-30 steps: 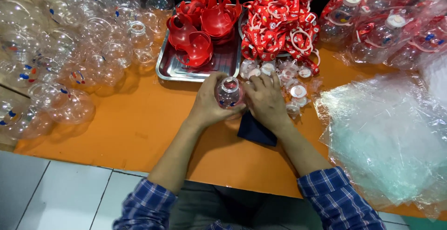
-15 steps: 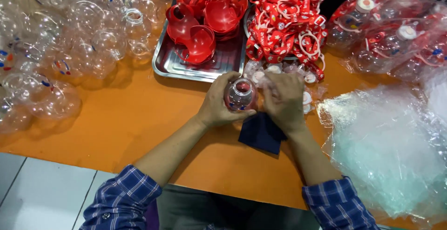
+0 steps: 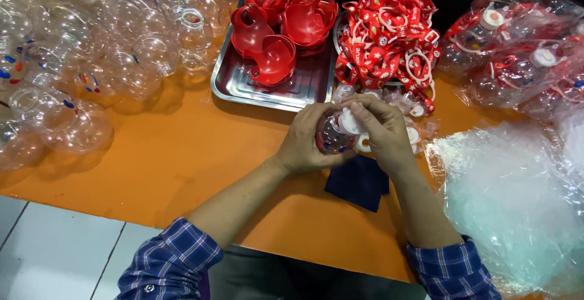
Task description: Assembling plastic bottles by cleaning them, attaching a red base, and securing a red strap
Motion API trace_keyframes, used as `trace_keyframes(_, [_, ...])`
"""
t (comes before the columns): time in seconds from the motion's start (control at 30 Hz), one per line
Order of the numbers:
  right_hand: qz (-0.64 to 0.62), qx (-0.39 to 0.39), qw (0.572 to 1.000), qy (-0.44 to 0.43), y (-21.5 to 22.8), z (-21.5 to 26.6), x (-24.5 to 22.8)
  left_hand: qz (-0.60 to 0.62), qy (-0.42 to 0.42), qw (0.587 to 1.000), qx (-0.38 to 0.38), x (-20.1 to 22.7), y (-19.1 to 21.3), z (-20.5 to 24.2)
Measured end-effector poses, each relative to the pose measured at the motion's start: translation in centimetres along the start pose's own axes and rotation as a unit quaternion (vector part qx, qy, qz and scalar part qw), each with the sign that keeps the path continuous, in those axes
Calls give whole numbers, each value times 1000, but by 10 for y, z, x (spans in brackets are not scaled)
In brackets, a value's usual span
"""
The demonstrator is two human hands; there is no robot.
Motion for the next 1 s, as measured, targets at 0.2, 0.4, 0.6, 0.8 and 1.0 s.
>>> trace_keyframes(0.2, [46,-30,998,-3,-2,-8,6,5,-13,1000,4,-2,0,0])
trace_keyframes(0.4, [143,-49,988,-20,4,-4,1,6,-16,1000,6,5,3,-1])
trace_keyframes(0.6, [218,-262,939,50,-11,-20,-82,4,-19,1000,10,5,4,-1])
trace_keyframes(0.8, [283,-364,884,83,-24,-31,-103,12,-19,1000,-18,-2,-1,-3])
trace_keyframes(1.0, [331,-343,872,110,-8,-26,-73,6,-20,1000,-10,-8,-3,0])
Point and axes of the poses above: each hand's wrist, its own z-axis away from the middle knuckle, its own y-axis out of the back of the hand, x = y × z, the point moved 4 cm from there along -z, towards the middle knuckle, and after that the axes turned 15 degrees about y, right-handed, at the moved point
